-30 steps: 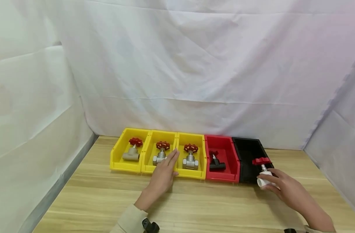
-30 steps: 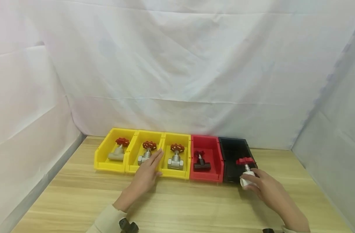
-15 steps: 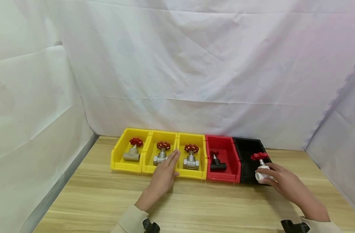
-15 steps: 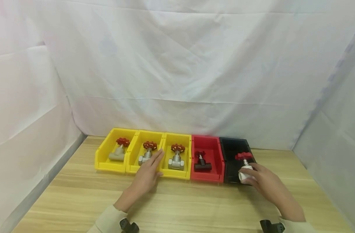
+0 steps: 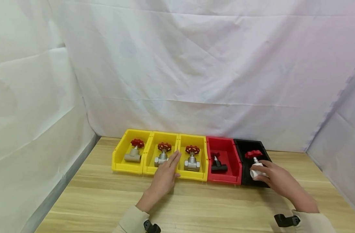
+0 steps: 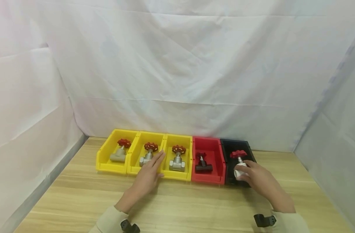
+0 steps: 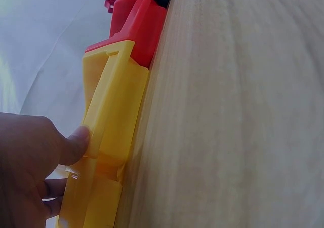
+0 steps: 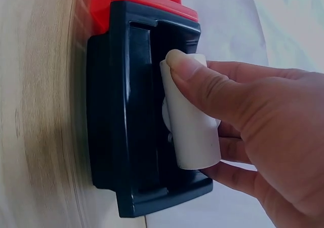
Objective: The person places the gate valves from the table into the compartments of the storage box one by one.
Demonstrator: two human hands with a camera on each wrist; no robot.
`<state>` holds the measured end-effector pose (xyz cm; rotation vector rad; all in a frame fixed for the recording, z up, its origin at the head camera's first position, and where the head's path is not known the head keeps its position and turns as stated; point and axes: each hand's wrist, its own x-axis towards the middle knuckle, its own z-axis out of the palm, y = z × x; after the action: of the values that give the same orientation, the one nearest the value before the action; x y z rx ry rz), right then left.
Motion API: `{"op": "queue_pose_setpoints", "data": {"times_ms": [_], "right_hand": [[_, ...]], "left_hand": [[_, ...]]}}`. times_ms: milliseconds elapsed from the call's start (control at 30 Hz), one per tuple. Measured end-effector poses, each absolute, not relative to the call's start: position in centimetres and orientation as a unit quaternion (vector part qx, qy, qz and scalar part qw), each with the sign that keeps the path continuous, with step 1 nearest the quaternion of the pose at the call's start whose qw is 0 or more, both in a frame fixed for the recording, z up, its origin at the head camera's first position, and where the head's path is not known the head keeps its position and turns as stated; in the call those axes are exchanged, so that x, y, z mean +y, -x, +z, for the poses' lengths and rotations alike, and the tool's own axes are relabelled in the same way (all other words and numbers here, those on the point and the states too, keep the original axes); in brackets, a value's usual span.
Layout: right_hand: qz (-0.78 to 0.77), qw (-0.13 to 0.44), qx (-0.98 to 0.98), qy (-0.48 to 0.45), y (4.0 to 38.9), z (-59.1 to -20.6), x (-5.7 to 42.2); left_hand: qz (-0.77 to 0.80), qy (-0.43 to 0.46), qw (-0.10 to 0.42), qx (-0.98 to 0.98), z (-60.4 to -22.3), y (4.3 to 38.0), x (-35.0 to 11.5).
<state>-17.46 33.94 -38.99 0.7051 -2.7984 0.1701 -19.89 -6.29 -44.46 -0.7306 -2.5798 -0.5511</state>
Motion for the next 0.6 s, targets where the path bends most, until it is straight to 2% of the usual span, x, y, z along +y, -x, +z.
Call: {"op": "queue_pose_setpoints", "data": {"times_ms": [233, 600], "right_hand": [[0.054, 0.11, -0.965, -0.231, 18.6, -39.7, 33.7], [0.057, 0.091, -0.969, -0.223, 20.0, -40.3, 33.3]], "left_hand": [[-0.195, 0.267, 0.22, -0.918, -44.6, 20.0, -6.3], [-0.199, 0.26, 0.201, -0.923, -44.4, 19.9, -6.3]]}}
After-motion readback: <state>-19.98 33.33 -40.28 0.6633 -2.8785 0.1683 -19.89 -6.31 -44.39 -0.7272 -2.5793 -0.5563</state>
